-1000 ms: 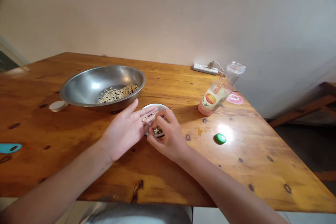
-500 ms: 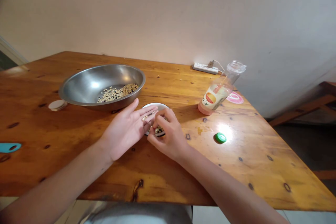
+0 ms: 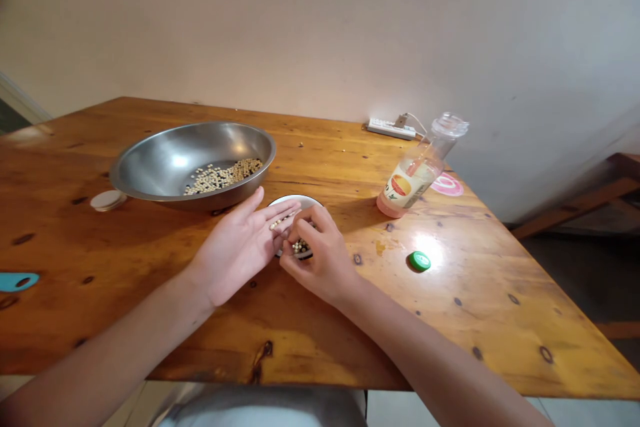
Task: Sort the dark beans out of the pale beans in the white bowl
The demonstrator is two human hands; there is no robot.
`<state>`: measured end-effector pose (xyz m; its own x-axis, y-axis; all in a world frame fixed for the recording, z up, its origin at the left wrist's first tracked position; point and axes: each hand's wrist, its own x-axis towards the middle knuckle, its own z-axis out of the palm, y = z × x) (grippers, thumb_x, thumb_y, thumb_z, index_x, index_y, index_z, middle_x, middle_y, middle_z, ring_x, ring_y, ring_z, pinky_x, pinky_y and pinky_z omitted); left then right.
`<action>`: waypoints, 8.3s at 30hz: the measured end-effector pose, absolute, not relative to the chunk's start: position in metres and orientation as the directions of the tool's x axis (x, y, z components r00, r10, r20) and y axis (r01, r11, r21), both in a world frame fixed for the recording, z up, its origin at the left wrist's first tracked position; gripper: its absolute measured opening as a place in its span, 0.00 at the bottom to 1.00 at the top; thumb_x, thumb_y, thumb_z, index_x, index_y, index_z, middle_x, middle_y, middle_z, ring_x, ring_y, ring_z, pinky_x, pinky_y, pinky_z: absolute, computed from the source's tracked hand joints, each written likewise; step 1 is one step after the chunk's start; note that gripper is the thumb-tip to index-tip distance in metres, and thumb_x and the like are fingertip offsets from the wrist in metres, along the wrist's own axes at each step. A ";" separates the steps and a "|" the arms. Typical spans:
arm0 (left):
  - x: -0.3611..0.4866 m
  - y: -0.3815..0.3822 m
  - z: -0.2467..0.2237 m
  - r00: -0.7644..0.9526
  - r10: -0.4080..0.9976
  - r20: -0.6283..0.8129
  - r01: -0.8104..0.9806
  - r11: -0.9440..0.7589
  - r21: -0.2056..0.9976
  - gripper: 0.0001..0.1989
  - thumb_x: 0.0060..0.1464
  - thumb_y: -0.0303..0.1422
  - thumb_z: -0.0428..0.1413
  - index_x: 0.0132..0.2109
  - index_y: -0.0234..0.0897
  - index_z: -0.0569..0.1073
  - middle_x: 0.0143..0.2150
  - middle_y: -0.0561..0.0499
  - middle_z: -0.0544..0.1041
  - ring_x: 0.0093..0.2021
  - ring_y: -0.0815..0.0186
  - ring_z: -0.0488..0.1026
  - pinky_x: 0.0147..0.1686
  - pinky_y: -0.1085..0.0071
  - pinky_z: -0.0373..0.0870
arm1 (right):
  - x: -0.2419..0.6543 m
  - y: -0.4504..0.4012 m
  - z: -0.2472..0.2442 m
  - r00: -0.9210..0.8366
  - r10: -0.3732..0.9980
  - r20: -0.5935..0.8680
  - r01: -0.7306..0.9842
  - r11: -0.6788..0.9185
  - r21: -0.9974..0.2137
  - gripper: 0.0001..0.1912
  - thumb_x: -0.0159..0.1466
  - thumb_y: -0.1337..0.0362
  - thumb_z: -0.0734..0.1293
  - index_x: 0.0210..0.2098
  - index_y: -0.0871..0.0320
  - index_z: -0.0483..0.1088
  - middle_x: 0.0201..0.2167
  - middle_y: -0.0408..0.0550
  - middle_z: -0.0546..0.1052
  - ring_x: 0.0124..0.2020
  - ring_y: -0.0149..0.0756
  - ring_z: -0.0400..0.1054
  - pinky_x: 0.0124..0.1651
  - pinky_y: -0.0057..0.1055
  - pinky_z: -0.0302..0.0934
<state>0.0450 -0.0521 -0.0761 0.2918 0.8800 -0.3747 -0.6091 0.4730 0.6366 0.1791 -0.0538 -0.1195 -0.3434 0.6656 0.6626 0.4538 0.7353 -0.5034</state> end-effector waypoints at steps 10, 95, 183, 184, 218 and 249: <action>0.041 -0.051 -0.079 0.334 0.901 -0.278 -0.661 0.434 0.612 0.27 0.61 0.46 0.42 0.60 0.34 0.62 0.60 0.41 0.66 0.60 0.62 0.63 0.54 0.71 0.64 | 0.181 -0.050 -0.123 -0.339 0.645 0.685 0.465 0.748 -0.473 0.06 0.59 0.72 0.62 0.29 0.55 0.61 0.33 0.47 0.66 0.36 0.36 0.63 0.39 0.36 0.62; 0.045 -0.057 -0.090 0.263 0.964 -0.036 -0.573 0.186 0.798 0.23 0.60 0.42 0.46 0.60 0.41 0.64 0.64 0.50 0.63 0.64 0.64 0.56 0.62 0.69 0.53 | 0.188 -0.051 -0.116 -0.305 0.777 0.550 0.401 0.629 -0.666 0.08 0.59 0.70 0.61 0.24 0.56 0.59 0.32 0.47 0.64 0.38 0.37 0.61 0.42 0.36 0.58; 0.043 -0.057 -0.087 0.227 0.971 -0.069 -0.647 0.203 0.735 0.18 0.61 0.36 0.46 0.56 0.37 0.67 0.61 0.49 0.67 0.61 0.64 0.62 0.62 0.67 0.55 | 0.186 -0.054 -0.118 -0.354 0.630 0.692 0.526 0.746 -0.409 0.05 0.58 0.72 0.63 0.27 0.57 0.64 0.32 0.49 0.68 0.34 0.37 0.62 0.38 0.37 0.60; 0.043 -0.056 -0.086 0.232 0.969 -0.080 -0.665 0.218 0.715 0.19 0.61 0.36 0.46 0.57 0.36 0.66 0.61 0.48 0.67 0.61 0.64 0.63 0.62 0.67 0.56 | 0.187 -0.053 -0.118 -0.359 0.633 0.685 0.528 0.743 -0.410 0.05 0.59 0.71 0.63 0.28 0.57 0.64 0.32 0.49 0.68 0.35 0.37 0.62 0.39 0.37 0.60; 0.042 -0.053 -0.093 0.215 0.975 -0.055 -0.626 0.181 0.758 0.08 0.58 0.27 0.53 0.41 0.33 0.77 0.52 0.46 0.76 0.59 0.65 0.65 0.62 0.70 0.54 | 0.194 -0.042 -0.125 -0.186 0.803 0.566 0.459 0.580 -0.673 0.05 0.63 0.62 0.64 0.33 0.55 0.72 0.35 0.46 0.66 0.41 0.36 0.63 0.46 0.35 0.59; 0.042 -0.052 -0.091 0.206 0.977 -0.054 -0.630 0.175 0.756 0.18 0.61 0.38 0.45 0.52 0.34 0.70 0.58 0.46 0.71 0.61 0.64 0.62 0.63 0.67 0.54 | 0.194 -0.048 -0.116 -0.243 0.782 0.575 0.459 0.614 -0.642 0.07 0.59 0.70 0.62 0.25 0.56 0.61 0.31 0.45 0.62 0.35 0.35 0.59 0.40 0.35 0.58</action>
<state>0.0422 -0.0520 -0.0910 0.2060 0.9771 -0.0541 -0.6303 0.1748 0.7565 0.1938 -0.0481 -0.1165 -0.2427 0.7817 0.5745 0.4592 0.6143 -0.6417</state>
